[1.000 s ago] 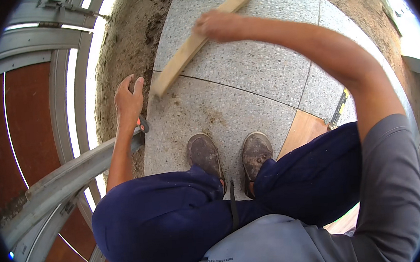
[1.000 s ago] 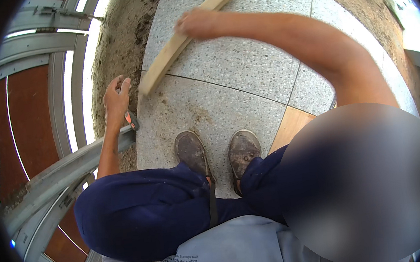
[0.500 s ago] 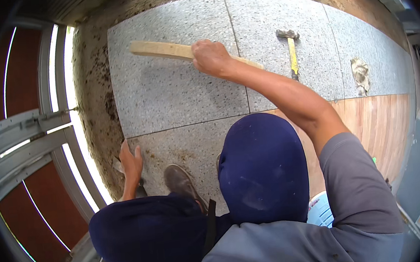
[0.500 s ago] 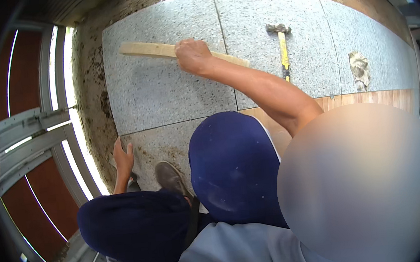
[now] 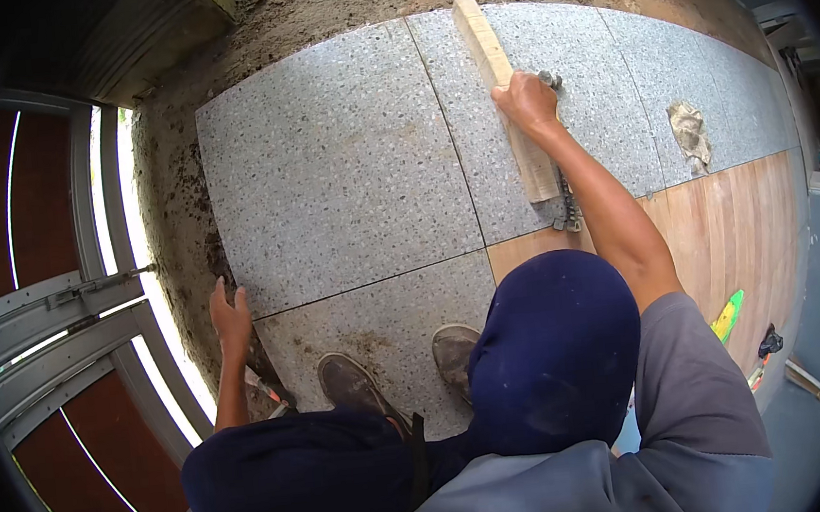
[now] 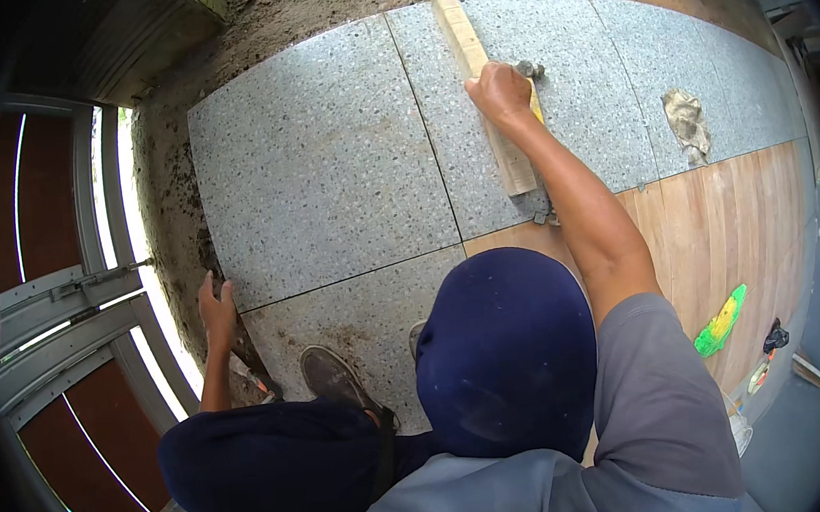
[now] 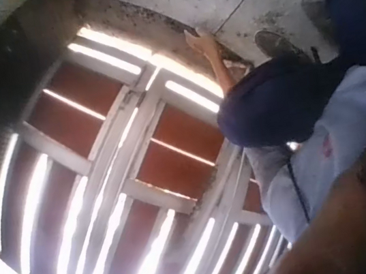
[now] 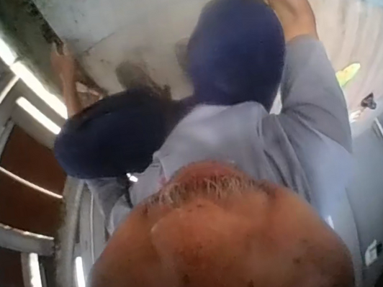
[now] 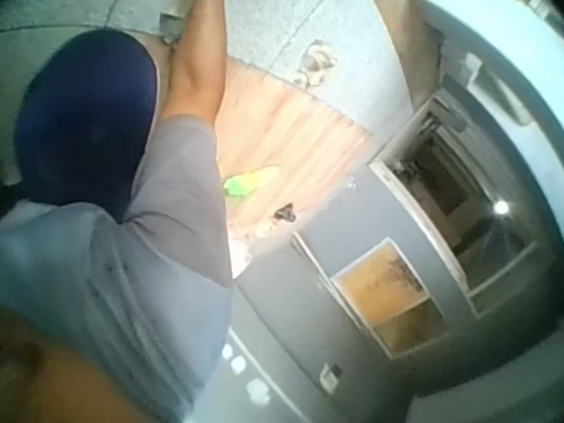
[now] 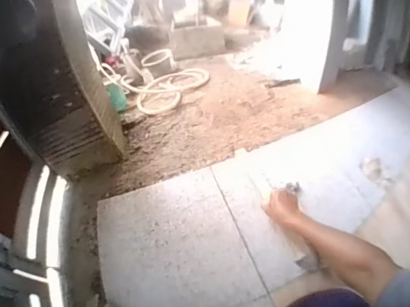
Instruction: The recorder is installing and leveling large floor tiles using a hammer and a wooden block.
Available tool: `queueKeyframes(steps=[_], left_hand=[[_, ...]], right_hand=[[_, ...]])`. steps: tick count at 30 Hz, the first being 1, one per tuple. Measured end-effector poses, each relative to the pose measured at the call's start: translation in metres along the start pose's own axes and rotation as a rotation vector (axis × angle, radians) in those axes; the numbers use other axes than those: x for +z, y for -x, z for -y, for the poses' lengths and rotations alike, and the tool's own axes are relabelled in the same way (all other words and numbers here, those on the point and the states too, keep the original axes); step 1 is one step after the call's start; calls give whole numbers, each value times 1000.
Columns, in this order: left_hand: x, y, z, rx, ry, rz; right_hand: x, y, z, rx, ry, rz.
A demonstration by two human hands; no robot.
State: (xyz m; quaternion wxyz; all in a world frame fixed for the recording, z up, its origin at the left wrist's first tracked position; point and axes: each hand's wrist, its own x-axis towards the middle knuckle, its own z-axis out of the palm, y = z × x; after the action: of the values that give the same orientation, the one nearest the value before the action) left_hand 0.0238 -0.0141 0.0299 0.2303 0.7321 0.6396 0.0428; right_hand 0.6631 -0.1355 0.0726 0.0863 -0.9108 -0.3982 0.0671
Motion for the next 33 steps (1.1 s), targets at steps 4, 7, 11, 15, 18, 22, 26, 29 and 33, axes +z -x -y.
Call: queueKeyframes(steps=[4,7,11,15,18,22,26,29,33], left_hand=[[4,-33,15,-60,27,26],[3,-42,4,-79,61,28],[0,-47,-11,-66,97,8],[6,-82,26,64,45,-3],[4,-104,-2,94,65,86],[6,-113,-15,16,92,101],[-6,-108,-10,-2,40,106],[3,-114,-18,-90,-23,85],[2,-123,-4,-89,60,143]], right_hand=[[-5,-9,-12,67,19,3],[-16,-13,-24,111,44,29],[-13,-32,-69,220,129,52],[-7,-68,-136,228,117,-103],[-28,-87,-206,287,156,-46],[-31,-60,-239,92,312,-188],[-3,13,-215,330,-83,65],[11,47,-227,381,-194,-43],[12,45,-231,460,-287,105]])
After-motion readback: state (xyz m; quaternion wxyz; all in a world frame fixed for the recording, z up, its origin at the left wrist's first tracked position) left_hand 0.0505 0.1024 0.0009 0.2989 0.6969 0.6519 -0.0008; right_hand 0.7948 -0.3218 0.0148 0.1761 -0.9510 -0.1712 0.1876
